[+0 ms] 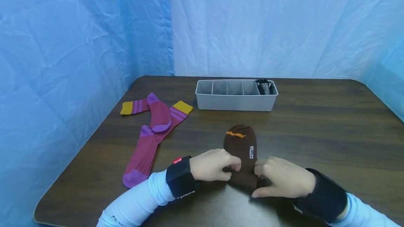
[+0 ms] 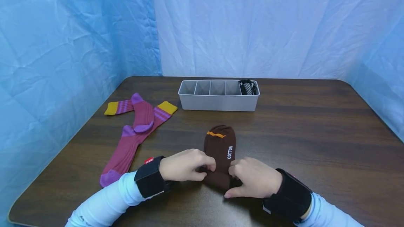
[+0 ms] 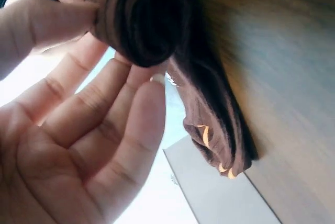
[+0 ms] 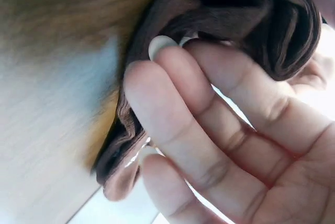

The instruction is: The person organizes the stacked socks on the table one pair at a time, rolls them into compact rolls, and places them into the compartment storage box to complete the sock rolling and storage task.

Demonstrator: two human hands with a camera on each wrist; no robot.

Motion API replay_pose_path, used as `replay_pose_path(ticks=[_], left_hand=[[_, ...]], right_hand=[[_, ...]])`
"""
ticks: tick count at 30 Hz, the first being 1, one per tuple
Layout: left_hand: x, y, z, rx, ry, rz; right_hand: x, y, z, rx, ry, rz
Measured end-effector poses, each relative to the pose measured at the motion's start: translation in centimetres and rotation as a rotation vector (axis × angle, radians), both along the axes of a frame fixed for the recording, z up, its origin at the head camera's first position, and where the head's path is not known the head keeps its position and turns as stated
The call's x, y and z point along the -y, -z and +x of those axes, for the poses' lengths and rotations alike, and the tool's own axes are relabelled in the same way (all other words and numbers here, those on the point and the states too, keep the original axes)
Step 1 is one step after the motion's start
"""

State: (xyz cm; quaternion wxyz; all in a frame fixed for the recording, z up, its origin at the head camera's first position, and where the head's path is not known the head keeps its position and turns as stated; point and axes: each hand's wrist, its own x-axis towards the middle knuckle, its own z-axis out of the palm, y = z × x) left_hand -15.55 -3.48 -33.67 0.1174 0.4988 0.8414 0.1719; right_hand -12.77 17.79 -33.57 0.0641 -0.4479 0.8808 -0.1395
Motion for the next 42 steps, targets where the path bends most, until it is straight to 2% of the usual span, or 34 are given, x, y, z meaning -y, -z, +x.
replay_pose_path(ticks=[4,9,12,19,23,27,30,33,38,42], left_hand=[[0.1,0.11,-0.11,-0.002,-0.032,-0.017],[0.03,0.23,-0.08,0.022,-0.069,-0.022],[-0.05,0.31,0.0,0.019,-0.093,-0.023],[-0.27,0.29,0.25,-0.05,-0.107,0.002],[-0.2,0.2,0.36,-0.128,-0.114,-0.003],[-0.02,-0.1,0.47,-0.231,-0.114,-0.03],[0.08,-0.38,0.5,-0.254,-0.108,-0.058],[-0.01,-0.48,0.56,-0.244,-0.108,-0.091],[-0.34,-0.18,0.74,-0.292,-0.116,-0.138],[-0.44,-0.03,0.83,-0.316,-0.13,-0.148]], right_hand=[[0.01,-0.13,0.0,-0.048,0.03,-0.011],[0.34,0.08,0.09,-0.122,-0.017,-0.053],[0.52,0.31,0.09,-0.122,-0.026,-0.043],[0.37,0.64,0.02,-0.125,-0.032,-0.076],[0.33,0.64,-0.12,-0.083,-0.032,-0.101],[0.37,0.43,-0.3,-0.024,0.013,-0.064],[0.48,0.34,-0.41,-0.021,0.049,-0.022],[0.53,0.37,-0.46,-0.039,0.084,0.01],[0.44,0.65,-0.72,-0.129,0.122,0.04],[0.27,0.81,-0.9,-0.21,0.122,-0.002]])
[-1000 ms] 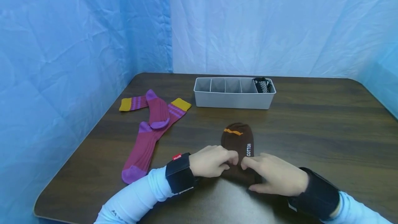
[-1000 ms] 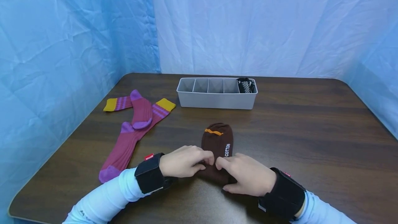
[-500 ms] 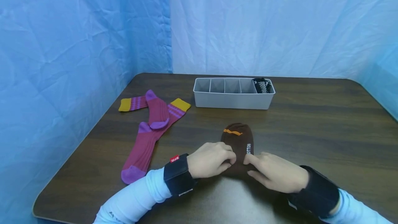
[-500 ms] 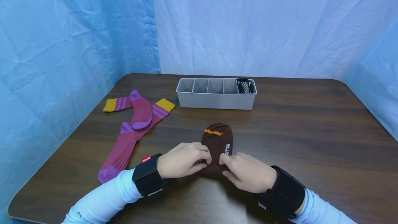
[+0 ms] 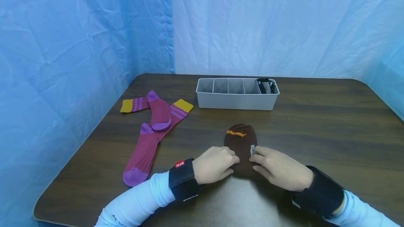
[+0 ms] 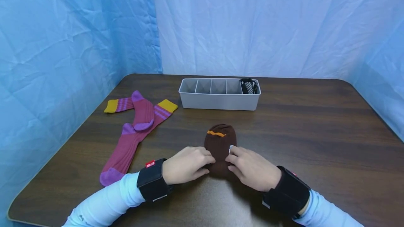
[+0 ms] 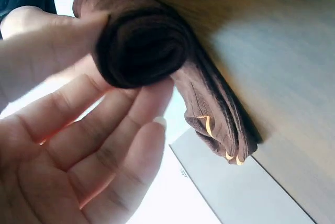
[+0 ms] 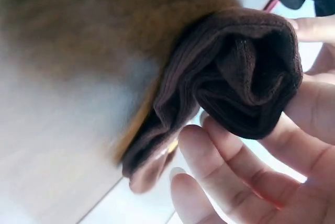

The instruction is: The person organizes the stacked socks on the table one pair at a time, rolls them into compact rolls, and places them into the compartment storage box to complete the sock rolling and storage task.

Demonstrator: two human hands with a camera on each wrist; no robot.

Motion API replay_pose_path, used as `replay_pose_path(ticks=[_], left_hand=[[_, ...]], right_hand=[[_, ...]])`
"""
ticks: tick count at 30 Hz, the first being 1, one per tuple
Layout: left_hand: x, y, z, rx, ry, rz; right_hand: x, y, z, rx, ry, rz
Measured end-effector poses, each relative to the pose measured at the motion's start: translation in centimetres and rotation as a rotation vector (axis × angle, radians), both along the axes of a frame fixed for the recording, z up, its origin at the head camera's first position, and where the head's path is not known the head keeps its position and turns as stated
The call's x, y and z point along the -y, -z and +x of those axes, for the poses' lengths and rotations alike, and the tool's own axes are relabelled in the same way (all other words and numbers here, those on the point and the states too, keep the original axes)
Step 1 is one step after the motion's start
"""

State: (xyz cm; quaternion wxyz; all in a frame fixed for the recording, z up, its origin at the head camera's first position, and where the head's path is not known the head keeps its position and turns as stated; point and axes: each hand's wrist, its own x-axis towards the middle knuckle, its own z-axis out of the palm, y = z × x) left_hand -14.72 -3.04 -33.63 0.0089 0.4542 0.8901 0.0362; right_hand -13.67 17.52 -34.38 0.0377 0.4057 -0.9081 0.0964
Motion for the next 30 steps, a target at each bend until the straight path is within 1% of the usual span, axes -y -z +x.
replay_pose_path(ticks=[2,5,7,8,11,13,15,17,19,24,26,28,30], left_hand=[[0.0,0.03,0.0,0.018,-0.011,0.007],[0.06,0.09,-0.11,0.078,-0.025,0.034],[0.13,0.12,-0.2,0.122,-0.035,0.053],[0.18,0.13,-0.25,0.138,-0.039,0.058],[0.28,0.11,-0.4,0.185,-0.057,0.061],[0.31,0.05,-0.48,0.22,-0.072,0.06],[0.32,0.03,-0.56,0.256,-0.085,0.061],[0.3,0.0,-0.63,0.272,-0.092,0.065],[0.32,0.05,-0.68,0.255,-0.094,0.07],[0.56,0.27,-0.79,0.121,-0.068,0.072],[0.71,0.28,-0.8,0.084,-0.055,0.074],[0.82,0.23,-0.76,0.073,-0.045,0.074],[0.87,0.11,-0.71,0.077,-0.04,0.065]], right_hand=[[-0.03,-0.01,0.01,-0.055,-0.015,-0.043],[0.0,-0.13,0.17,-0.128,-0.052,-0.096],[0.06,-0.27,0.35,-0.144,-0.082,-0.096],[0.08,-0.36,0.43,-0.139,-0.093,-0.084],[0.07,-0.55,0.63,-0.086,-0.113,-0.027],[0.06,-0.58,0.69,-0.054,-0.115,0.003],[0.09,-0.51,0.69,-0.044,-0.121,0.013],[0.1,-0.46,0.67,-0.046,-0.121,0.015],[0.11,-0.43,0.64,-0.044,-0.111,0.017],[-0.02,-0.44,0.57,-0.038,-0.093,0.035],[-0.07,-0.42,0.57,-0.045,-0.093,0.039],[-0.09,-0.41,0.57,-0.048,-0.092,0.043],[-0.06,-0.47,0.55,-0.043,-0.084,0.052]])
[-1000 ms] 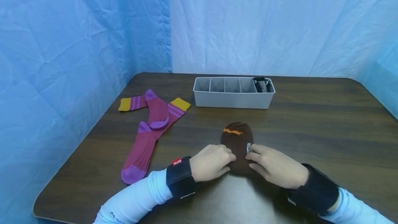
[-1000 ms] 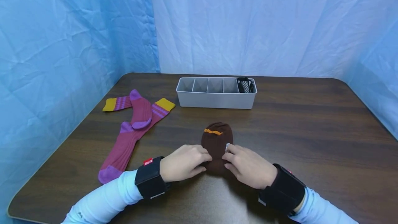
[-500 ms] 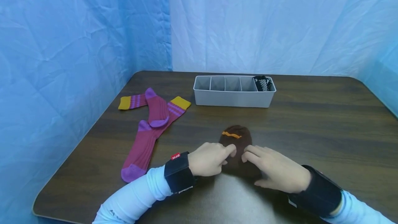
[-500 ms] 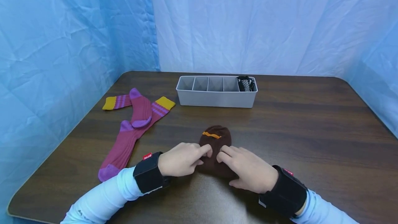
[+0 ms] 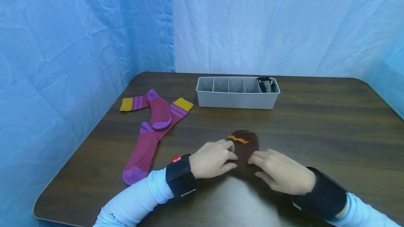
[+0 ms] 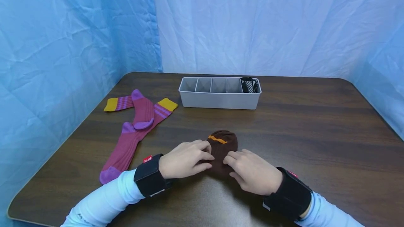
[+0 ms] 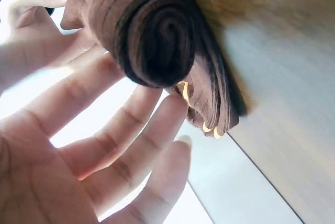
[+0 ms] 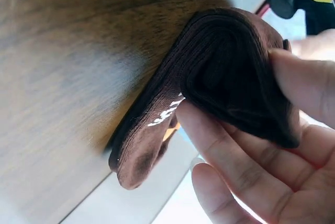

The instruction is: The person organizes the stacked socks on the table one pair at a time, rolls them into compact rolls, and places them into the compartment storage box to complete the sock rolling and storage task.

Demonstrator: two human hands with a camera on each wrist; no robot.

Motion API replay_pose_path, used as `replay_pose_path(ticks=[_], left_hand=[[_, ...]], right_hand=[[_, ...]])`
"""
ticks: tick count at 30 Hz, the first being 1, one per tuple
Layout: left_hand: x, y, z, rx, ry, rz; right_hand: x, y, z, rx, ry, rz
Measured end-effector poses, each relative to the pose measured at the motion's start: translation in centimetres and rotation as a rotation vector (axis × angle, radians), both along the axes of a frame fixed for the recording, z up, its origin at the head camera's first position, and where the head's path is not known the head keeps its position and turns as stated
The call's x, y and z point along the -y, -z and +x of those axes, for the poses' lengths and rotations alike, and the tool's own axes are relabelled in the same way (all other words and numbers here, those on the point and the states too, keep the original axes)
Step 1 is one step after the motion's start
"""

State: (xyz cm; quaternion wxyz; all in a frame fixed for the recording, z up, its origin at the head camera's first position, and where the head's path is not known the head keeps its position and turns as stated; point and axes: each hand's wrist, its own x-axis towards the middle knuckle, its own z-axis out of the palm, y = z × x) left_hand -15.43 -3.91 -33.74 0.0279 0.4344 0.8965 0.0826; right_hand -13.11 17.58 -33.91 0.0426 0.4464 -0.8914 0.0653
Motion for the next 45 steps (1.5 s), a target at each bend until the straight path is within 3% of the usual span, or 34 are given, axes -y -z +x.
replay_pose_path(ticks=[6,13,18,27,34,40,45], left_hand=[[-0.2,0.0,0.2,0.028,0.036,-0.063],[-0.5,0.3,0.3,0.1,0.041,0.014],[-0.6,0.4,0.4,0.118,0.014,0.01],[-0.5,-0.1,0.2,0.216,-0.027,-0.032],[-0.2,-0.6,0.0,0.344,-0.01,-0.088],[0.2,-0.7,-0.1,0.297,0.016,-0.126],[0.4,-0.7,-0.2,0.263,-0.013,-0.033]], right_hand=[[0.2,-0.3,0.1,0.033,0.032,0.045],[0.3,-0.3,0.2,0.081,0.074,0.057],[0.2,-0.3,0.1,0.086,0.087,0.05],[0.0,-0.5,0.0,-0.103,-0.029,-0.161],[0.4,-0.2,0.4,-0.107,-0.119,-0.193],[0.6,-0.1,0.7,-0.044,-0.092,-0.133],[0.6,-0.1,0.6,0.004,-0.05,-0.089]])
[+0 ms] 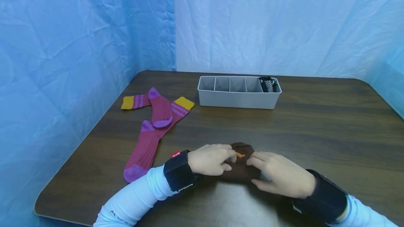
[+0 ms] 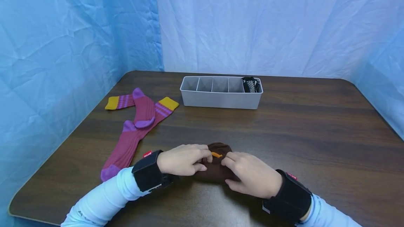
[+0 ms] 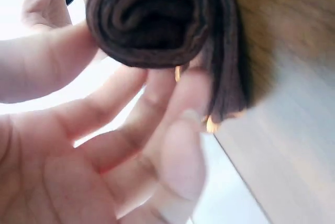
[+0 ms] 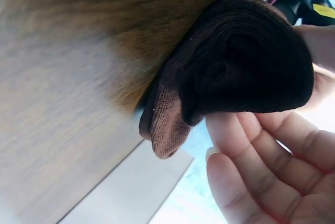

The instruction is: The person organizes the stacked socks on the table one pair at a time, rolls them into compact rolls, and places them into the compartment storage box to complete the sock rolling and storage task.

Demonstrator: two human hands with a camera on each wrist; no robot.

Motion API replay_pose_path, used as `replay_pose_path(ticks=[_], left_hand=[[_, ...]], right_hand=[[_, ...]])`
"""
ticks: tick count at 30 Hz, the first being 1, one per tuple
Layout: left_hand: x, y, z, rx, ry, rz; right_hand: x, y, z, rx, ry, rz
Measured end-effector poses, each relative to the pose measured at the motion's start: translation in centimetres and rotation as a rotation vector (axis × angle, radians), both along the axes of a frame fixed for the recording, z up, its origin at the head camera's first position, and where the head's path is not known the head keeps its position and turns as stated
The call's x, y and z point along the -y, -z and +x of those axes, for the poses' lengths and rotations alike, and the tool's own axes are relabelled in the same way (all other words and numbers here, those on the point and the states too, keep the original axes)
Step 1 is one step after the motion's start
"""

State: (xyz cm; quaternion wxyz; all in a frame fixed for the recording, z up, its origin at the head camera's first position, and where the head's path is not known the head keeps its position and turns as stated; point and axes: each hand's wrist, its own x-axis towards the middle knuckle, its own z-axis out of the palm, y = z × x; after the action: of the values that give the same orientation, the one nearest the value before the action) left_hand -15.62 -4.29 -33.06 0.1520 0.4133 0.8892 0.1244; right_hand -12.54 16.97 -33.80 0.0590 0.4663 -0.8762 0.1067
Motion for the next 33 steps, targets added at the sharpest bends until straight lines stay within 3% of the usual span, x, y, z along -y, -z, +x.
replay_pose_path(ticks=[4,9,16,23,33], left_hand=[[-0.1,-0.1,0.3,-0.118,0.016,0.082],[-0.3,-0.2,0.9,-0.271,0.087,0.093],[-0.3,-0.3,1.2,-0.281,0.093,0.082],[-0.5,0.2,1.6,-0.388,0.134,0.11],[-1.0,0.8,1.4,-0.353,0.139,0.084]], right_hand=[[-0.1,0.2,-0.1,-0.013,0.004,-0.018],[-0.1,0.3,-0.2,0.01,0.017,-0.035],[-0.1,0.3,-0.3,0.078,0.069,-0.005],[0.0,0.2,-0.4,0.165,0.119,0.032],[-0.4,0.3,-0.8,0.216,0.147,0.042]])
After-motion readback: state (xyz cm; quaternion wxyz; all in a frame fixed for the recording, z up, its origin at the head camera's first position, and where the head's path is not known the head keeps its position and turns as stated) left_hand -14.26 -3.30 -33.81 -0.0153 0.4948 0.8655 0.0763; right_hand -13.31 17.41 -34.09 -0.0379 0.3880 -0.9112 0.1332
